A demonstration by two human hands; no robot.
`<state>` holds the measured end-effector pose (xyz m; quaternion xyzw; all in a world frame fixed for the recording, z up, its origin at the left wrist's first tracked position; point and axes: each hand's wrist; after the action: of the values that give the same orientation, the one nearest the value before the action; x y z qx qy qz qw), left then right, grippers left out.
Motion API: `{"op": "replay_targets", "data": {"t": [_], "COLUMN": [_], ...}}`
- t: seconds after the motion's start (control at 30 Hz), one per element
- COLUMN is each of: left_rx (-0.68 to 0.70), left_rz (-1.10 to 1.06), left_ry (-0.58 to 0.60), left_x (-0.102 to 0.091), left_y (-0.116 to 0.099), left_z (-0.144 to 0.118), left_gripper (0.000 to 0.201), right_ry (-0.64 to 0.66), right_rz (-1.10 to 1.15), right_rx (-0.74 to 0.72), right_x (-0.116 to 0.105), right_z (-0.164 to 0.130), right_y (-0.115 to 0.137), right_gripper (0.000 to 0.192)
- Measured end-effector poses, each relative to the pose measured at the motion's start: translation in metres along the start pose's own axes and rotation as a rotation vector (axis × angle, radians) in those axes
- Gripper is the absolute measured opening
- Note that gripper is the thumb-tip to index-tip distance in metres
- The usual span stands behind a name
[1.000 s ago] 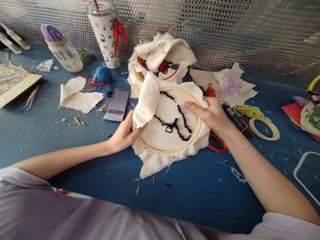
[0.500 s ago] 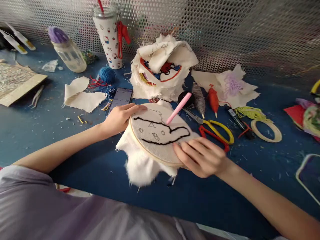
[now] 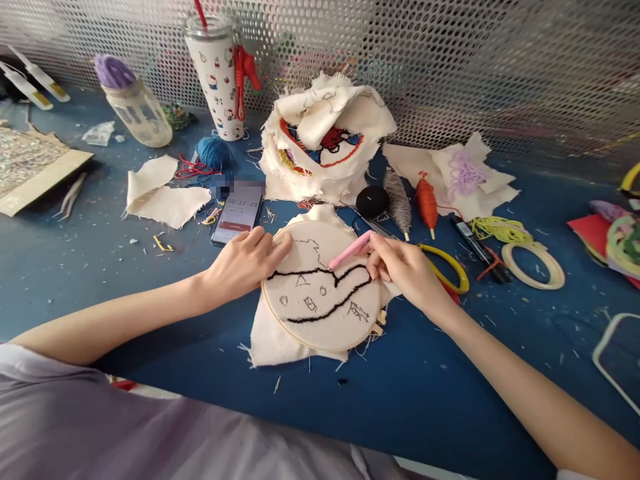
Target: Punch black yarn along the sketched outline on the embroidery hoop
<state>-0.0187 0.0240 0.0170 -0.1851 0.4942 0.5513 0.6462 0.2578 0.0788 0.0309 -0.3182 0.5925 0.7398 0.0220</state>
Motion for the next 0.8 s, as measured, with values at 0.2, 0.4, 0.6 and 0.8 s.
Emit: {"op": "replay_targets", "data": {"t": [0.2,0.4,0.6,0.8], "left_rx": [-0.025,-0.072,-0.151,-0.13], "left_rz": [0.105,0.092,0.101,0.107], "left_ry": [-0.022,0.064,0.202,0.156], "left_x": [0.006,0.01,0.006,0.008], "left_y": [-0.015,-0.017,-0.018,-0.018], "left_z": [-0.013,-0.015,-0.011,-0.012], "left_gripper": [0.039,0.046,0.047,0.045], "right_ry": [-0.105,-0.367,-0.458,-0.428], "right_rz": [0.338,0.438,0.37,0.379], "right_rx": [0.146,0.041,-0.102,-0.136], "right_x": [0.004,0.019,0.03,0.03], "right_z": [0.019,0.035,0.041,0.048], "right_y": [-0.001,-0.007,-0.01,-0.019], "right_gripper": [0.037,0.017,0.018,0.026]}}
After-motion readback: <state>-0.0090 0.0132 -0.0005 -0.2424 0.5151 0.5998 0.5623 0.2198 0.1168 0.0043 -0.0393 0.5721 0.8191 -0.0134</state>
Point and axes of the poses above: each hand's wrist, its own z-axis towards the middle knuckle, its own x-axis out of the palm, y = z × x, and after that the axes turned 14 degrees about -x, right-handed
